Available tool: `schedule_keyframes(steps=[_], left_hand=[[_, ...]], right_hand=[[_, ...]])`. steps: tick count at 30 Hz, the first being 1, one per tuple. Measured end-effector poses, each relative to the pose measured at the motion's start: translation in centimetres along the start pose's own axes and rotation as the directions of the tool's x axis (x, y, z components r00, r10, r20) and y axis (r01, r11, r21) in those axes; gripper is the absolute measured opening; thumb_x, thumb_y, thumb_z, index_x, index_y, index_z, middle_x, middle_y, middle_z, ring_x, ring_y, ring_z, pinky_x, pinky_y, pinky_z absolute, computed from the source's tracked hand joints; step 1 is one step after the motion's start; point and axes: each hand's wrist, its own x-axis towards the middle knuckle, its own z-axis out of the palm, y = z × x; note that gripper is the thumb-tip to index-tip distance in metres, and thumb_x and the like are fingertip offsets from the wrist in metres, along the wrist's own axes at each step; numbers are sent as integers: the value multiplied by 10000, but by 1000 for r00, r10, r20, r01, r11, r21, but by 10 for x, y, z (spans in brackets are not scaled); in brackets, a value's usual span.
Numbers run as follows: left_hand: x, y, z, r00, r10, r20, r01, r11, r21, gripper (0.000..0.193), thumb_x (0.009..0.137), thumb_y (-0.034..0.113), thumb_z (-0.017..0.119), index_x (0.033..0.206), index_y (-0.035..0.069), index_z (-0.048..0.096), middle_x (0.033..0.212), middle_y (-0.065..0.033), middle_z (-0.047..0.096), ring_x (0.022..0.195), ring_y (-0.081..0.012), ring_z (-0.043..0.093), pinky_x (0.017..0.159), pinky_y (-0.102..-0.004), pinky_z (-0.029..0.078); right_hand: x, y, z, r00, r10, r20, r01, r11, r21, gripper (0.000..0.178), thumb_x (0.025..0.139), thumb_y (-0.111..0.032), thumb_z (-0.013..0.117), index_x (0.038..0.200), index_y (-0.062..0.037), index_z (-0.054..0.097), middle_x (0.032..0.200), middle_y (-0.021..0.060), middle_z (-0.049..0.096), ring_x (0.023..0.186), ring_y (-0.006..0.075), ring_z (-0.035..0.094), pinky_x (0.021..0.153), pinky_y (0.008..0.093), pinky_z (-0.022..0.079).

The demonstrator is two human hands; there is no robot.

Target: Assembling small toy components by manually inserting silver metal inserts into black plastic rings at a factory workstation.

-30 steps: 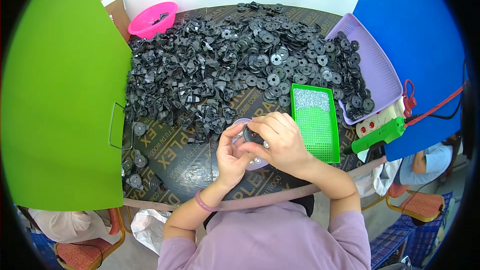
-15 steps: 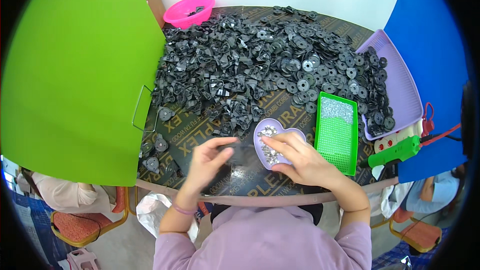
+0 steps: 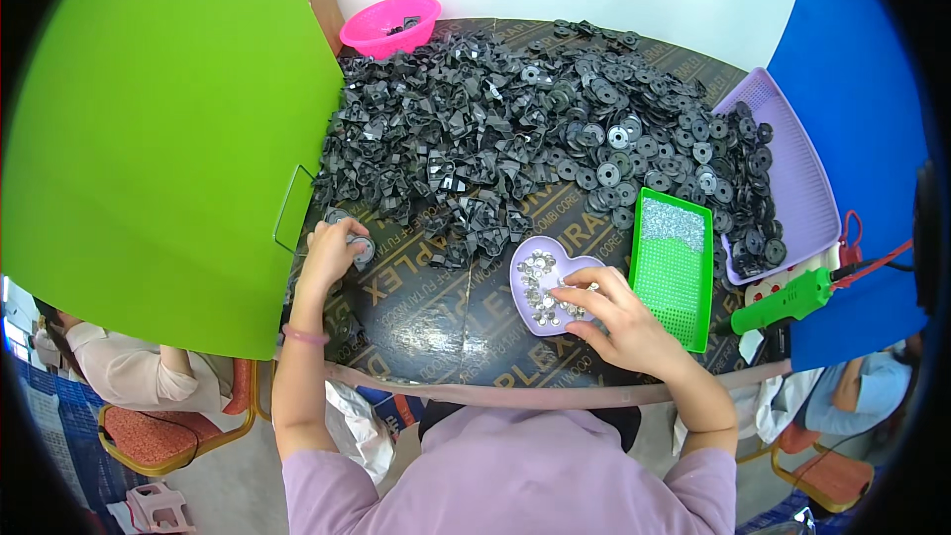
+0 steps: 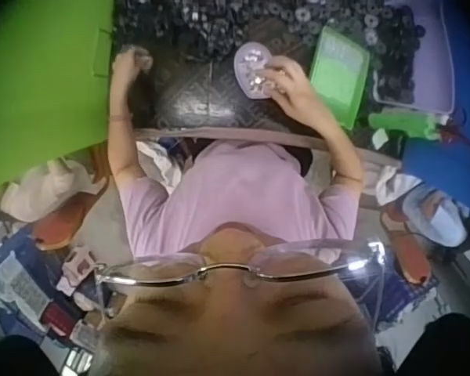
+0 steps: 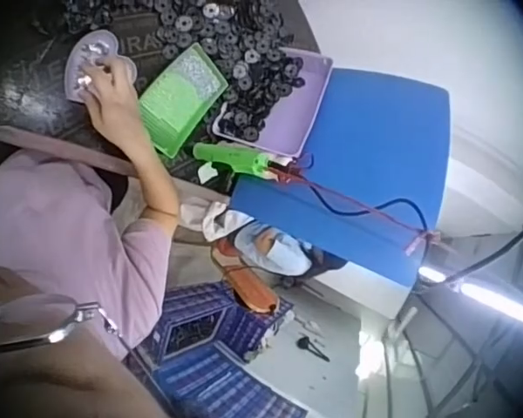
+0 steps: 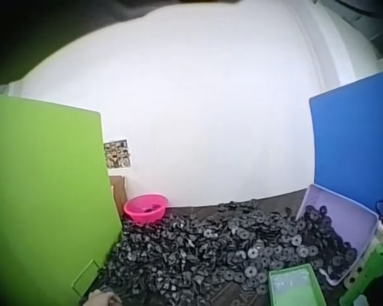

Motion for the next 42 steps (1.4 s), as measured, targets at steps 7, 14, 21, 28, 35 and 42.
schedule_keyframes(steps=[7,14,21,28,35,42], left_hand=[[14,-16,-8,994,0,-108,15,990,137,267,644,157,750,870,95,621,838,-73,649,849,-283,574,763,-403,424],[82,-13,7,954,6,-299,72,966,247,360,631,175,771,915,91,567,880,-106,621,880,-314,591,732,-421,472],[120,-14,21,981,-40,-188,78,977,199,475,570,112,805,958,72,536,977,-165,588,907,-376,582,756,-460,480],[120,-2,8,850,121,-512,-111,993,48,353,653,77,750,926,20,532,907,-161,557,847,-367,568,740,-420,470],[49,128,-23,999,36,-7,-3,-120,-993,179,896,152,552,1024,54,475,941,-130,612,762,-256,621,663,-376,519],[-28,207,44,739,611,285,656,-553,-514,525,947,467,303,1284,78,401,1049,-91,574,986,-263,568,793,-376,496]], right_hand=[[-5,11,-1,1000,7,-28,-10,995,-99,418,712,-55,694,1113,-64,579,1081,120,509,969,294,511,808,363,460],[-1,52,36,966,115,234,8,884,-467,272,781,-65,550,1045,-8,579,1006,135,548,987,290,537,805,372,455],[7,76,39,969,140,205,-47,915,-402,128,736,-49,585,850,7,574,855,156,561,828,319,593,726,390,477],[11,77,25,980,199,-3,-193,948,-254,89,776,-71,613,838,-16,582,808,127,564,745,293,599,653,376,497],[23,59,1,937,347,-29,-269,775,572,41,854,-24,585,864,9,564,865,13,493,748,67,503,641,214,435],[34,22,-6,956,280,-94,-204,857,473,53,837,-71,609,839,-24,586,911,23,480,792,87,468,666,215,398]])
